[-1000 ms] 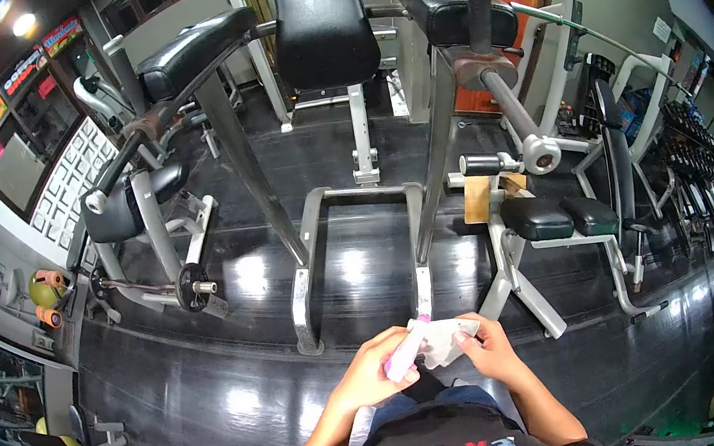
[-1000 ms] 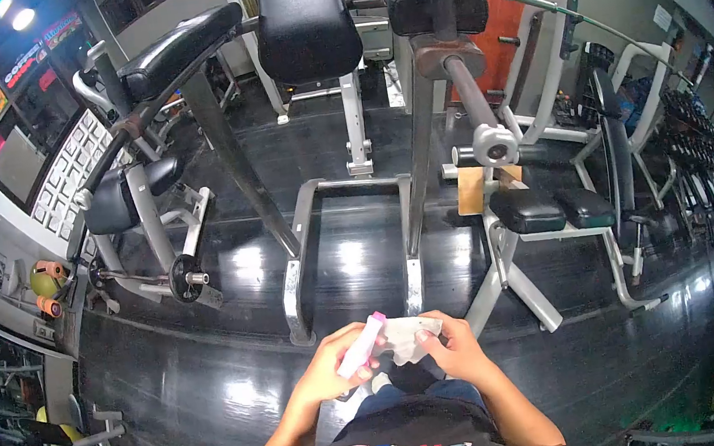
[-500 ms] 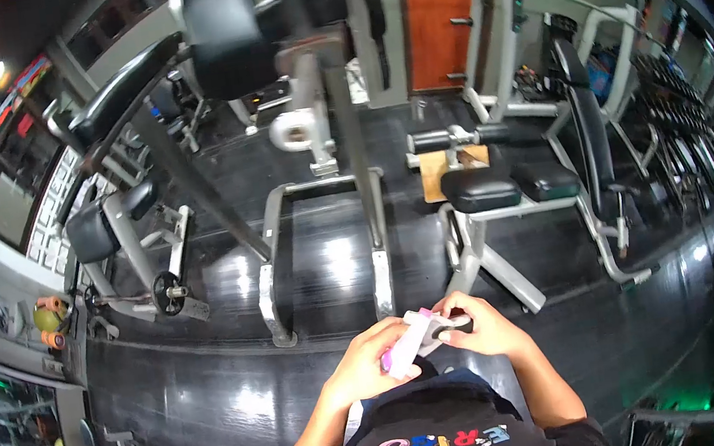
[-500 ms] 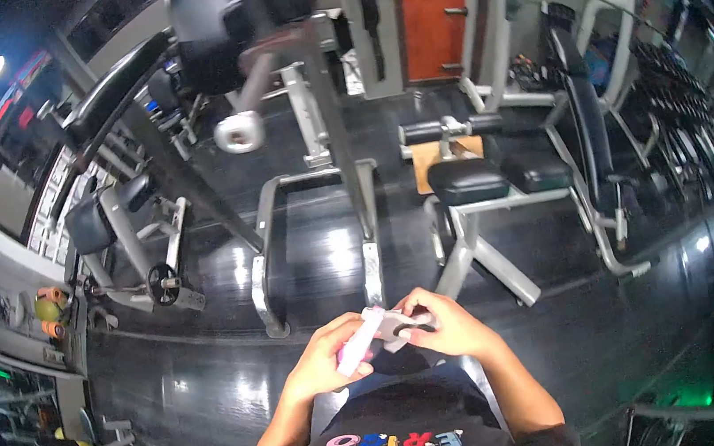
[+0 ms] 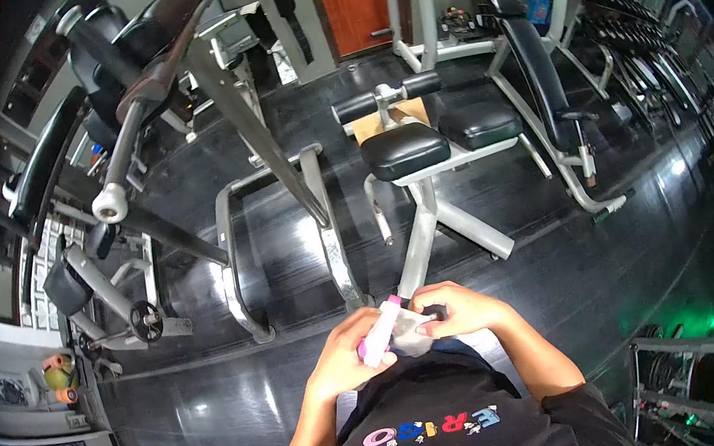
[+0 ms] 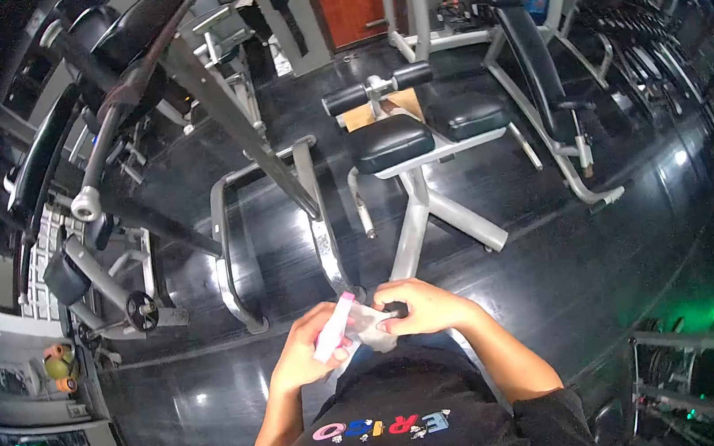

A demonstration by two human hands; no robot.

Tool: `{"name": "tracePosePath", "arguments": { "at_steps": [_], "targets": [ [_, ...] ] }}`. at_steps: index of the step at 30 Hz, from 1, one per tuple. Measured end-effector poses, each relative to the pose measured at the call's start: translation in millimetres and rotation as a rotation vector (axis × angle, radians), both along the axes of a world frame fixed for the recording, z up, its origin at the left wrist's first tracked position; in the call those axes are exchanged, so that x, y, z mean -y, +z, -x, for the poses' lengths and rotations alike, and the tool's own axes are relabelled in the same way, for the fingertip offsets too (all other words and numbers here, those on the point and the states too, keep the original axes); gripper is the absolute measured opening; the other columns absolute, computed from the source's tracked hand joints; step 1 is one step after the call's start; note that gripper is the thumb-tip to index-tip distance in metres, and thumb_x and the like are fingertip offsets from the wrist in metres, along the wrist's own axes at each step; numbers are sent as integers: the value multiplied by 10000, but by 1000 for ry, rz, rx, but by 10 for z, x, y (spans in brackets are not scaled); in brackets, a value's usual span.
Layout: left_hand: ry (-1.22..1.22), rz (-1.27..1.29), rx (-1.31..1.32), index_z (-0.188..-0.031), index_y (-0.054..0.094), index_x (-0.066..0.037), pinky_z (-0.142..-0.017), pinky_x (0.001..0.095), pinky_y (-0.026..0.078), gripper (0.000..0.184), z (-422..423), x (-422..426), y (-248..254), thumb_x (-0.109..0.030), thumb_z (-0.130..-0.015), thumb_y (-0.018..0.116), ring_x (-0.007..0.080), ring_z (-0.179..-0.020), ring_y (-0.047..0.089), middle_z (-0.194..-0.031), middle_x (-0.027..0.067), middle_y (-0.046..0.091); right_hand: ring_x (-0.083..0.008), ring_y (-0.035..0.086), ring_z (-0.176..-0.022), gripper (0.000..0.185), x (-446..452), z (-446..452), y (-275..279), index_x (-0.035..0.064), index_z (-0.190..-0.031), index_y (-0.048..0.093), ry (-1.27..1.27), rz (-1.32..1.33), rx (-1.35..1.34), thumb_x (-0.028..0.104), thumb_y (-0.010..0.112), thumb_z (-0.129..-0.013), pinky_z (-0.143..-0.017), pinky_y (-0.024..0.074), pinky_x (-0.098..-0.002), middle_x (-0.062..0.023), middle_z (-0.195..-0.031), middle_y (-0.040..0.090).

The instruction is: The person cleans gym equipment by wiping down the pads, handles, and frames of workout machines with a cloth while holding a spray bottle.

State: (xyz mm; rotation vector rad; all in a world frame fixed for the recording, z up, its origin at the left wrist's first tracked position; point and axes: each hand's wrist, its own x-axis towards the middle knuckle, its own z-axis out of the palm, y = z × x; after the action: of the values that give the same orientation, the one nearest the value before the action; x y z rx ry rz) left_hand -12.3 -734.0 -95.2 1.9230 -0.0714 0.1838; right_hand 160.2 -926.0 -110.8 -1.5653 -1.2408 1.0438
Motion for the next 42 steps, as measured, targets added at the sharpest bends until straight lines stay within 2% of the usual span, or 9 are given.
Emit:
{"name": "tracePosePath", "arguments": {
  "at_steps": [11, 16, 23, 26, 30, 33, 34, 39, 42],
  "targets": [
    [-203, 96, 40, -1066, 638, -2, -680, 293, 515, 555, -545, -197, -155, -476, -795, 740, 158, -746, 646, -995, 95, 601, -241, 634, -855, 257, 172, 92, -155, 20, -899, 592, -361, -184, 117, 176, 764, -788, -767, 491, -349, -98, -1047, 654],
    [-312, 51, -22, -1079, 639, -4, -753, 323, 508, 477, -720, -148, -193, -349, -774, 763, 210, -801, 647, -992, 127, 605, -278, 606, -740, 218, 264, 50, -90, 18, -792, 606, -451, -130, 259, 170, 757, -752, -653, 457, -374, -97, -785, 612],
    [-395, -37, -105, -1146, 626, -8, -829, 348, 499, 458, -973, 311, -160, -120, -719, 750, 254, -956, 631, -1159, 133, 601, -293, 577, -663, 247, 755, -194, 215, 23, -753, 572, -398, -36, 356, 205, 739, -758, -597, 448, -397, -101, -730, 544],
    [-425, 147, -161, -1181, 611, 7, -745, 272, 534, 491, -1148, 719, -253, -287, -813, 749, 128, -877, 634, -1372, 132, 467, -284, 580, -662, 240, 1102, -464, 276, 31, -777, 577, -378, -66, 291, 198, 747, -752, -586, 445, -392, -97, -735, 540],
    [-356, 194, -152, -1183, 596, 26, -720, 281, 541, 667, -1572, 1444, -212, -525, -823, 704, 139, -799, 650, -1354, 162, 461, -262, 583, -679, 226, 1705, -822, 214, 40, -804, 593, -409, -128, 209, 183, 755, -741, -592, 440, -358, -84, -743, 549],
    [-423, 263, -196, -1175, 591, 29, -716, 280, 541, 658, -1893, 1926, -302, -518, -826, 705, 143, -798, 654, -1315, 149, 476, -245, 569, -687, 224, 2201, -1129, 144, 42, -806, 598, -486, -187, 171, 181, 760, -739, -608, 438, -336, -80, -755, 558],
    [-393, 311, -263, -1146, 634, -38, -831, 347, 471, 410, -1966, 2072, -230, -136, -758, 726, 246, -970, 581, -1157, 122, 549, -194, 569, -760, 217, 2387, -1226, 110, 41, -888, 583, -482, -131, 154, 131, 736, -763, -654, 447, -324, -68, -819, 564],
    [-433, 278, -255, -1112, 639, -38, -820, 346, 472, 394, -2344, 2543, -116, -228, -779, 731, 239, -945, 591, -1102, 109, 577, -152, 561, -909, 440, 2990, -1512, 57, 79, -1202, 496, -615, -96, -5, 76, 679, -803, -788, 463, -312, -87, -1046, 605],
    [-398, 204, -208, -1104, 634, -34, -842, 355, 471, 401, -2535, 2708, -2, -252, -781, 729, 254, -972, 605, -1098, 112, 584, -237, 508, -1218, 766, 3136, -1742, -299, 114, -1427, 291, -533, -304, -618, 189, 733, -807, -1012, 413, -371, -165, -1366, 493]
  ]
}}
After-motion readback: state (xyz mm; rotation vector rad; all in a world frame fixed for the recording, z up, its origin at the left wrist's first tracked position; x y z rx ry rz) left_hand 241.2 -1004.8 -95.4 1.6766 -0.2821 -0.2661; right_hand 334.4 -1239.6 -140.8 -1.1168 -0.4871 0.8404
